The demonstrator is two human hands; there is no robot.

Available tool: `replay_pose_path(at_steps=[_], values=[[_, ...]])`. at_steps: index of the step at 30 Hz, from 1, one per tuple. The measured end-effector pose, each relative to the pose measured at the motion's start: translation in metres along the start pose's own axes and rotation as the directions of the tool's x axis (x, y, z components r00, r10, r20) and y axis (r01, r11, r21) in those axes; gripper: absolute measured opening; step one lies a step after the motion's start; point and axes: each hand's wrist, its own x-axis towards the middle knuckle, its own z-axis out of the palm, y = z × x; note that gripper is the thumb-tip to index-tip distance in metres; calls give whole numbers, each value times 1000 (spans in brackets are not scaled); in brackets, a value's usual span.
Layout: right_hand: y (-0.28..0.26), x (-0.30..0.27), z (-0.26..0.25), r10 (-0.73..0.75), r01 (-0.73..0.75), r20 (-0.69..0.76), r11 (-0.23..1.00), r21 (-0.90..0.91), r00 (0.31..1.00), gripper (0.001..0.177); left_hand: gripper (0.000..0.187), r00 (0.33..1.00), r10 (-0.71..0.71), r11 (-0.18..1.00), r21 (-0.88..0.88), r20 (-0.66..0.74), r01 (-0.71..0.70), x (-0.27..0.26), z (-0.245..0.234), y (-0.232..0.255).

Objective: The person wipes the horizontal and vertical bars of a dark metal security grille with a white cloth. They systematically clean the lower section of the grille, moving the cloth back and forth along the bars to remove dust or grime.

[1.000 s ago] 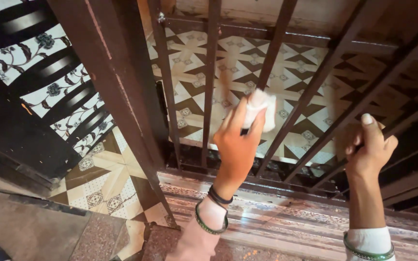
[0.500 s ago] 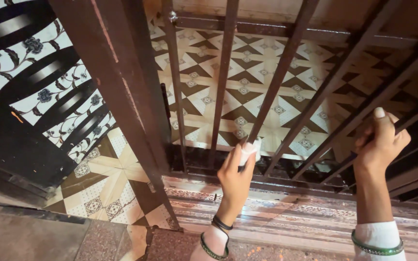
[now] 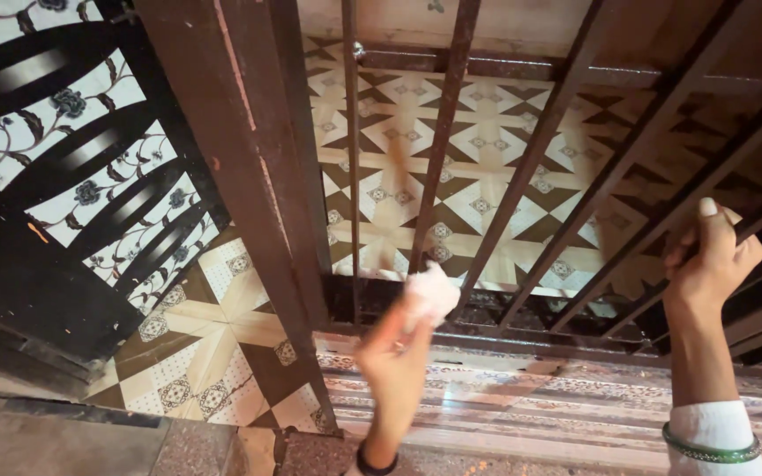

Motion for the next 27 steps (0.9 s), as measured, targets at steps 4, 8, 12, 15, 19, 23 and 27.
replay_pose_path(at_steps=[4, 8, 12, 15, 19, 23, 27], values=[[-1, -2, 1, -9, 9, -7, 1000, -29, 1000, 48, 44, 938, 257, 963, 145, -231, -228, 53, -25, 69], [-6, -4, 0, 3, -2, 30, 1000, -24, 1000, 49, 37, 777, 602, 783, 323, -184, -531, 106, -3, 125], [-6, -2, -1, 2, 0, 38, 999, -53, 999, 46, 44, 784, 621, 734, 353, -5, -580, 130, 52, 140], [-6, -1, 0, 23, -23, 17, 999, -27, 1000, 46, 55, 800, 599, 781, 185, 48, -596, 132, 70, 137], [-10, -3, 1, -1, 2, 42, 1000, -26, 999, 46, 48, 853, 518, 849, 78, 65, -522, 134, 71, 124], [-12, -5, 2, -43, 45, 74, 999, -30, 996, 49, 38, 859, 510, 842, 179, 43, -509, 139, 68, 115], [-7, -3, -2, -10, 11, 59, 1000, -24, 998, 49, 36, 878, 475, 836, 284, 53, -469, 132, 61, 102]])
